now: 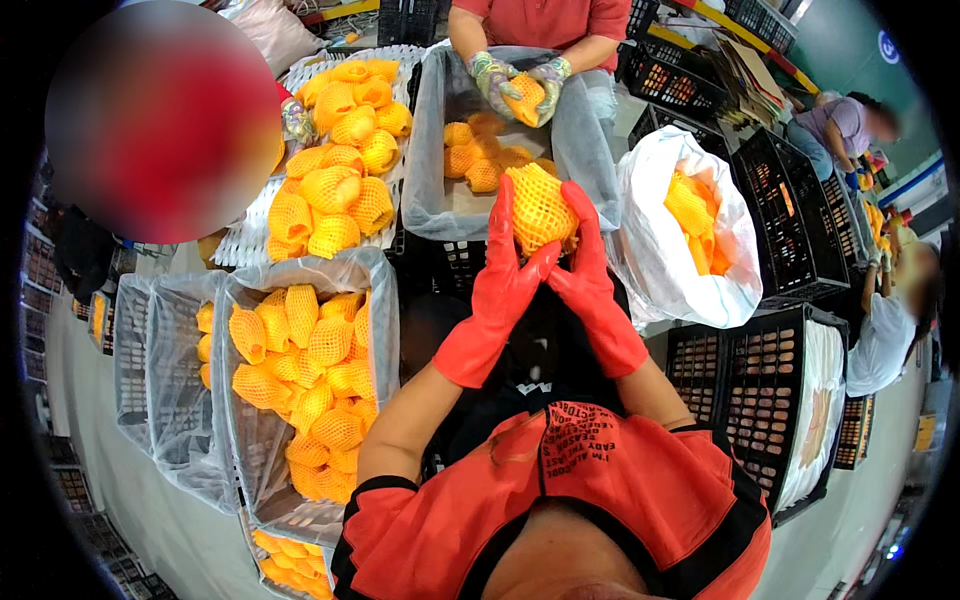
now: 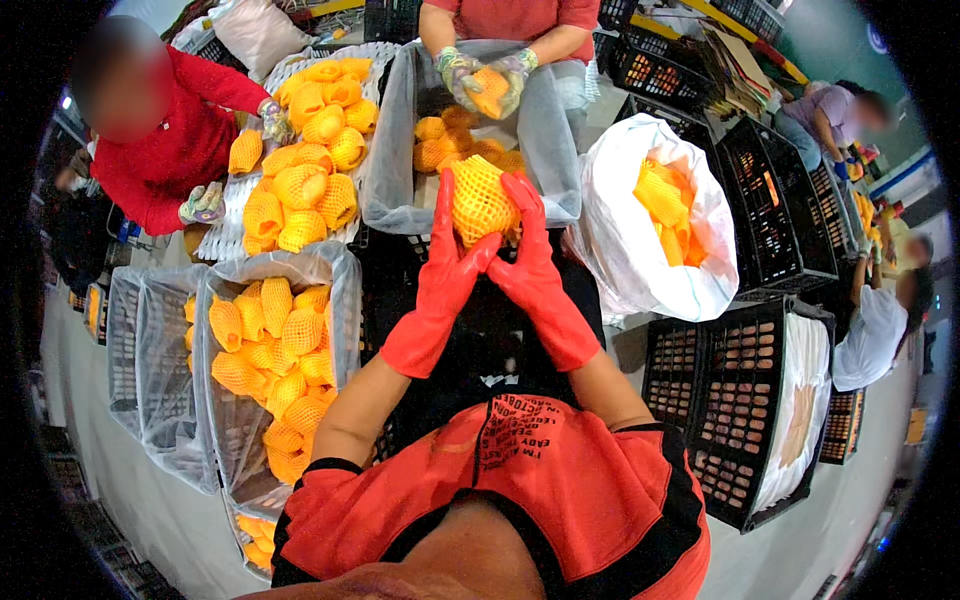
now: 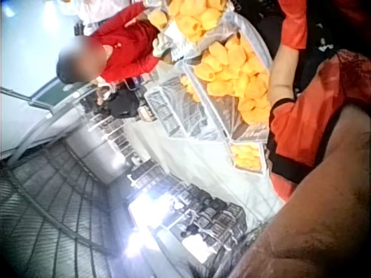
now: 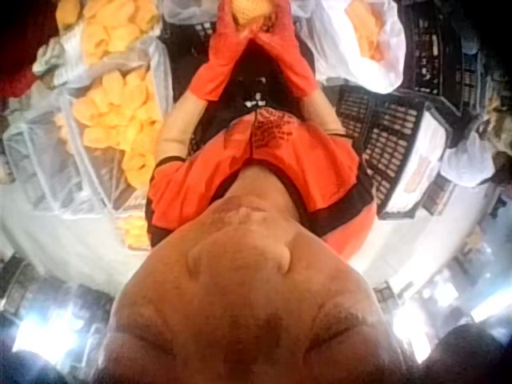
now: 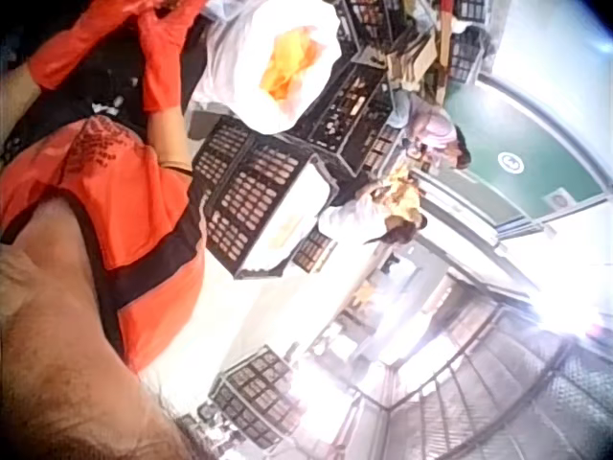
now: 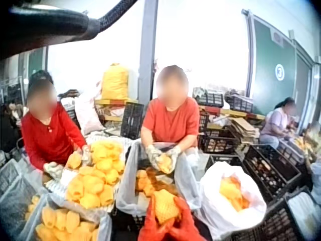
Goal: The person takes individual pieces of fruit, places them into protective foam sleeves, and then puts the sleeved fruit into a large white bag.
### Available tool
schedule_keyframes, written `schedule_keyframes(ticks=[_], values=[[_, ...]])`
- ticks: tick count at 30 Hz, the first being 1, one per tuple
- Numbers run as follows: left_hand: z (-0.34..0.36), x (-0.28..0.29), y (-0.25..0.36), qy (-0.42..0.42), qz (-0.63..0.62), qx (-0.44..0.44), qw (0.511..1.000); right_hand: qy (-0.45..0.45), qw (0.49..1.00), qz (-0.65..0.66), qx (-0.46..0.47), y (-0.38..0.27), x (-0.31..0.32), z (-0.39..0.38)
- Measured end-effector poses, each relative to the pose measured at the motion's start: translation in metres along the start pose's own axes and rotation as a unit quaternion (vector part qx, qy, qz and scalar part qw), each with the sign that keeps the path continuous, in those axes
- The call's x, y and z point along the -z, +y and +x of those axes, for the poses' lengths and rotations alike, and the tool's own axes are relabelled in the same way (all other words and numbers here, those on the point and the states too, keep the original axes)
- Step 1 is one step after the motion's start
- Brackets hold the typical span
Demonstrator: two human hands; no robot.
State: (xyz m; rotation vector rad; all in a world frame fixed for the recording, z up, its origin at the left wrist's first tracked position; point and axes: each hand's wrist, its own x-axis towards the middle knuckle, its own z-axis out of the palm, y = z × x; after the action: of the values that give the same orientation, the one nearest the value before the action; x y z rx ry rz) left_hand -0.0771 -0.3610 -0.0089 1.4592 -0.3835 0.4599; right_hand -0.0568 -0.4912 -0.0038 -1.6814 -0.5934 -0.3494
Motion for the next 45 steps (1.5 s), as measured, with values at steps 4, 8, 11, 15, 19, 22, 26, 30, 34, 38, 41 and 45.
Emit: schedule_keyframes(ticks=[4, 8, 11, 15, 19, 22, 26, 30, 34, 38, 41, 45], values=[[0.000, 0.001, 0.033, -0.026, 0.111, -0.075, 0.991, 0.021, 0.995, 0.099, -0.025, -0.013, 0.007, -0.005], [-0.012, 0.002, 0.038, -0.002, 0.211, -0.103, 0.972, -0.008, 0.999, 0.045, 0.003, -0.021, 0.011, -0.006], [-0.023, -0.002, 0.049, 0.003, 0.248, -0.061, 0.967, -0.017, 0.999, 0.041, 0.005, -0.019, 0.012, -0.008], [-0.028, -0.008, 0.063, 0.005, 0.296, -0.027, 0.955, 0.006, 1.000, 0.005, 0.002, -0.014, 0.013, -0.010], [-0.027, -0.001, 0.074, 0.045, 0.306, -0.027, 0.951, 0.063, 0.996, 0.047, -0.039, -0.018, 0.010, -0.011], [-0.025, 0.003, 0.065, 0.111, 0.116, -0.004, 0.987, 0.034, 0.999, 0.012, -0.023, -0.026, 0.014, -0.009], [-0.024, 0.003, 0.062, 0.151, -0.092, 0.116, 0.977, -0.014, 0.889, 0.411, -0.202, -0.031, 0.019, -0.011], [-0.028, 0.025, 0.041, -0.006, 0.224, -0.042, 0.974, 0.028, 0.905, 0.392, -0.161, -0.035, 0.015, -0.021], [-0.029, 0.016, 0.036, 0.010, 0.140, -0.006, 0.990, 0.043, 0.891, 0.430, -0.140, -0.017, 0.016, -0.028], [-0.022, 0.014, 0.032, 0.147, -0.168, 0.194, 0.955, -0.069, 0.651, 0.699, -0.287, -0.024, 0.026, -0.021], [-0.018, 0.000, 0.056, 0.181, 0.011, 0.170, 0.969, -0.053, 0.927, 0.318, -0.190, -0.018, 0.029, -0.022], [-0.035, -0.011, 0.082, 0.011, 0.345, -0.094, 0.934, 0.039, 0.971, 0.209, -0.111, -0.033, 0.017, -0.018]])
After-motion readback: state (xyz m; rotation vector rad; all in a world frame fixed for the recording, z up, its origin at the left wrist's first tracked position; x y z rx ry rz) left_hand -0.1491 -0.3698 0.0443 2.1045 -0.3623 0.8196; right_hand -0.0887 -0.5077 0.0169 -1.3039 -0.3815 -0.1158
